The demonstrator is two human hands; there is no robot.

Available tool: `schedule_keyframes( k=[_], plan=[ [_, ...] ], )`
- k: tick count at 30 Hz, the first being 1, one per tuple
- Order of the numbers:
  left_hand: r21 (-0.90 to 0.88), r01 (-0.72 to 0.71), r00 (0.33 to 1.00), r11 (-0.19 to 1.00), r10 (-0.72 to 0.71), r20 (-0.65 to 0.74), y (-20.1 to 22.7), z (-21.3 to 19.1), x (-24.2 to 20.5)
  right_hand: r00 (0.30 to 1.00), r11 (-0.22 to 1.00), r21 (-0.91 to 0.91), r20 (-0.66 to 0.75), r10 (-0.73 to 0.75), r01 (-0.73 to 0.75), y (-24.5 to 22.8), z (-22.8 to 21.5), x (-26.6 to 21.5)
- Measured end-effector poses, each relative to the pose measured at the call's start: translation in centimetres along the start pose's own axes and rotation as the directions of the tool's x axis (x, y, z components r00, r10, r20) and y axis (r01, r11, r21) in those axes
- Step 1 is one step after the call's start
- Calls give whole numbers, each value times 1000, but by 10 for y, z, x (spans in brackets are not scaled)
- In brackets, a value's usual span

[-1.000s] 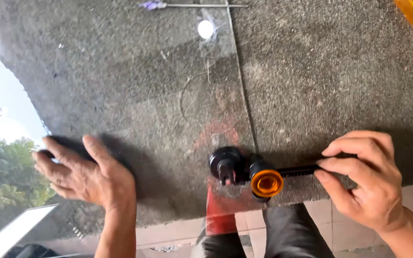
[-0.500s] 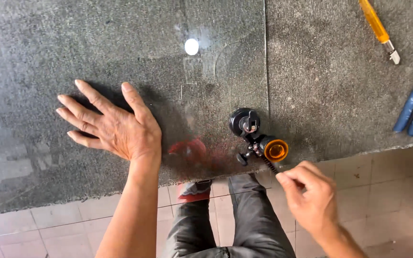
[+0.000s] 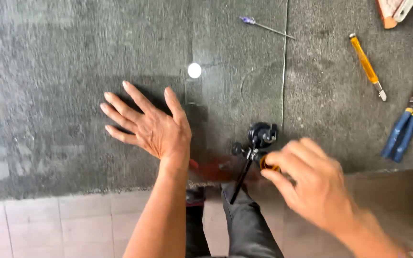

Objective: Score a glass sheet using circular and straight glass cutters on a workbench

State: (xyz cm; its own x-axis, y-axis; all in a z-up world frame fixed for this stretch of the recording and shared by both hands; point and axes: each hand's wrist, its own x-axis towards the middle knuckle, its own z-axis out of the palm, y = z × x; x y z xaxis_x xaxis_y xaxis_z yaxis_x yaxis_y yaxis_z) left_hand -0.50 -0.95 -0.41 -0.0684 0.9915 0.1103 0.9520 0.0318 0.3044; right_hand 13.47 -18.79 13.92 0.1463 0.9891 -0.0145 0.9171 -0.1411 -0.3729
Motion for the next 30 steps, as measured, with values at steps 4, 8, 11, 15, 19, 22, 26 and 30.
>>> schedule_keyframes(
  k=[4,8,11,15,19,22,26,30],
  plan=[
    [83,46,997,996,-51,58,-1,-1,0,919,917,-155,213,-332,367,22,6,62],
    [121,53,994,991,-64,87,5,-1,9,721,742,-203,494,-486,639,15,32,100],
    [104,66,993,992,-75,94,4,-2,5,640,638,-243,568,-517,731,11,47,101],
    [35,83,993,996,-86,80,5,-5,7,623,556,-324,591,-512,765,8,54,109],
    [5,87,994,996,-87,70,3,-2,5,584,533,-285,588,-559,797,2,54,108],
    [-35,84,996,996,-83,43,2,-4,5,586,521,-301,587,-559,799,3,56,111],
    [-162,70,997,984,-72,-6,-1,-2,2,679,653,-283,540,-497,703,13,57,116],
    [-268,108,992,957,-121,-35,2,8,8,871,711,-510,359,-335,484,48,55,148]
  ],
)
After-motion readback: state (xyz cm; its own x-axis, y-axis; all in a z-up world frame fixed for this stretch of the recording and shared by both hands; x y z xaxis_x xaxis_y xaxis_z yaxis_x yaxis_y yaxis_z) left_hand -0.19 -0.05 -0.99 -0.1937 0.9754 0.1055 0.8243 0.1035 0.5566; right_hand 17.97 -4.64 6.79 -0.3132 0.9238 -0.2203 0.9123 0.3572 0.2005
